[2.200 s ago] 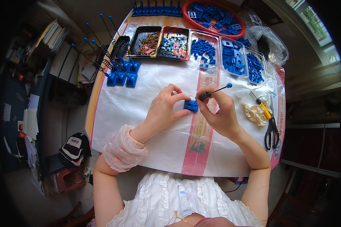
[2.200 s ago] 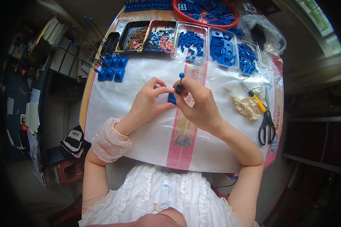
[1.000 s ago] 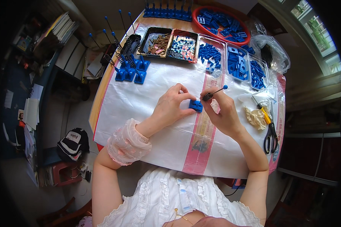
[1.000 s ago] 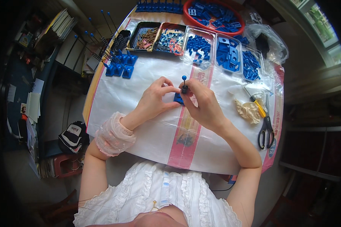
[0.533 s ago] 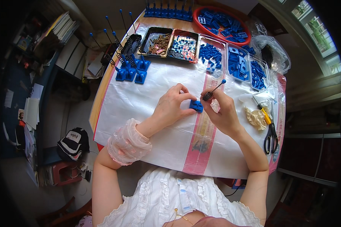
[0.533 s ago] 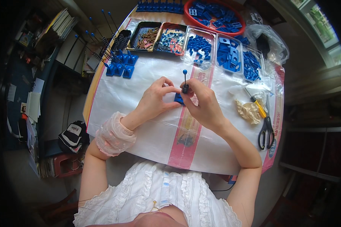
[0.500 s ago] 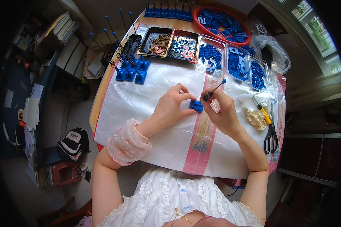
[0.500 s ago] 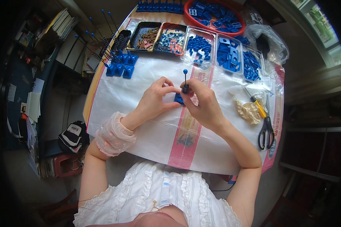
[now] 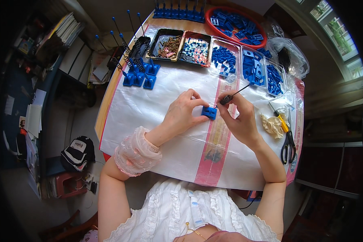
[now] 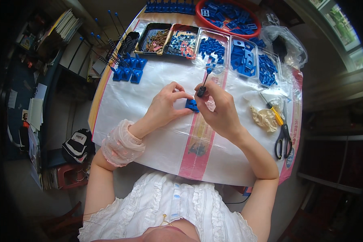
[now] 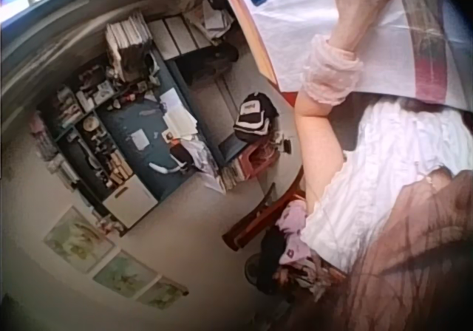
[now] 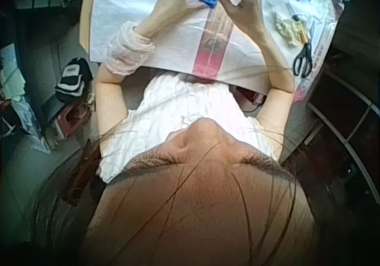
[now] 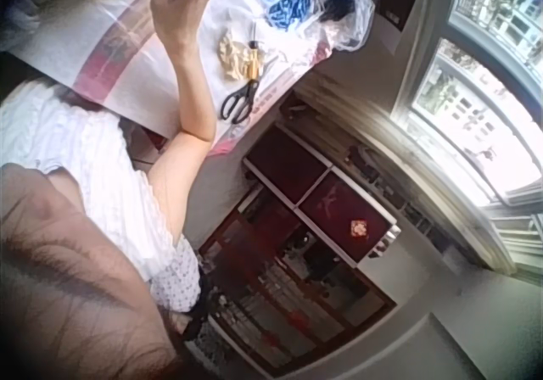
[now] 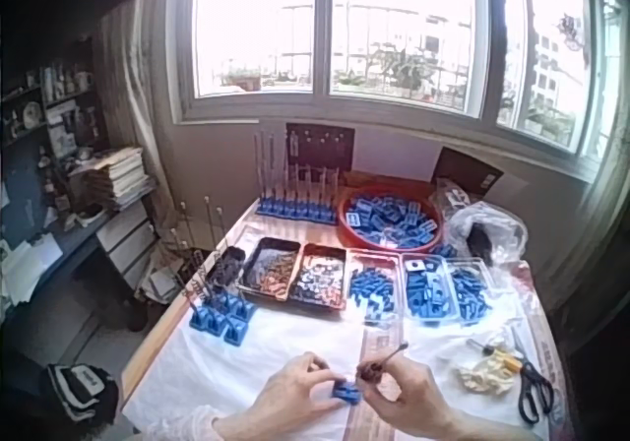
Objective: Assembling small electrical or hardware components using tools and multiple small parts.
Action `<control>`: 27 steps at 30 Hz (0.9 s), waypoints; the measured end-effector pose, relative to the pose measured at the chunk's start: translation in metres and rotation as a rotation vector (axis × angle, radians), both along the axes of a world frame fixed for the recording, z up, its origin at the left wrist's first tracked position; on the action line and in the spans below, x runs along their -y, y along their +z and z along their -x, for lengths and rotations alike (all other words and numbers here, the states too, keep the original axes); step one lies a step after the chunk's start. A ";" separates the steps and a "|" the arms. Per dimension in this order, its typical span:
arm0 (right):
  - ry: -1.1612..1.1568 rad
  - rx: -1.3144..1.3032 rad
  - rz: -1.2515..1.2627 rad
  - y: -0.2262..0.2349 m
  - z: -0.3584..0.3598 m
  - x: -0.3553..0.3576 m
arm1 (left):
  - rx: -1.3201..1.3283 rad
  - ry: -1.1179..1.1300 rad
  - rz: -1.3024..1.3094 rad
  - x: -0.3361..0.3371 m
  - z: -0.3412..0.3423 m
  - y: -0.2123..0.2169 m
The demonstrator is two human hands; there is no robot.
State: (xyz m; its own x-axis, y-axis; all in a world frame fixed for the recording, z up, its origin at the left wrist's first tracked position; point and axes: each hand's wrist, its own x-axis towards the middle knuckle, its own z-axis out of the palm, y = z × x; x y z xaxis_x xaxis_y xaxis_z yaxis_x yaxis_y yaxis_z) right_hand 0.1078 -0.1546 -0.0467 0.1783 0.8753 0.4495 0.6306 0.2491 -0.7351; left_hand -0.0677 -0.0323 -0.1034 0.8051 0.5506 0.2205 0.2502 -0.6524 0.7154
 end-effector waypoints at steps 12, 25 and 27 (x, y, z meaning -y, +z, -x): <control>0.005 -0.003 0.021 -0.001 0.001 0.001 | -0.007 -0.002 0.000 0.000 0.000 0.000; 0.008 0.009 0.030 -0.002 0.001 0.000 | -0.002 0.001 0.011 0.000 0.000 0.000; 0.013 0.016 0.018 -0.003 0.000 0.000 | 0.004 0.001 0.010 0.000 -0.001 0.001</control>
State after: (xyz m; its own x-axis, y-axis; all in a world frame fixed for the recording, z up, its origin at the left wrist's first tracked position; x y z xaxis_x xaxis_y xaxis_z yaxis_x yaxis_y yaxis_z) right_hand 0.1074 -0.1546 -0.0498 0.1598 0.8856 0.4362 0.6388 0.2441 -0.7297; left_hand -0.0671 -0.0325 -0.1028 0.8040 0.5533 0.2181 0.2480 -0.6452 0.7227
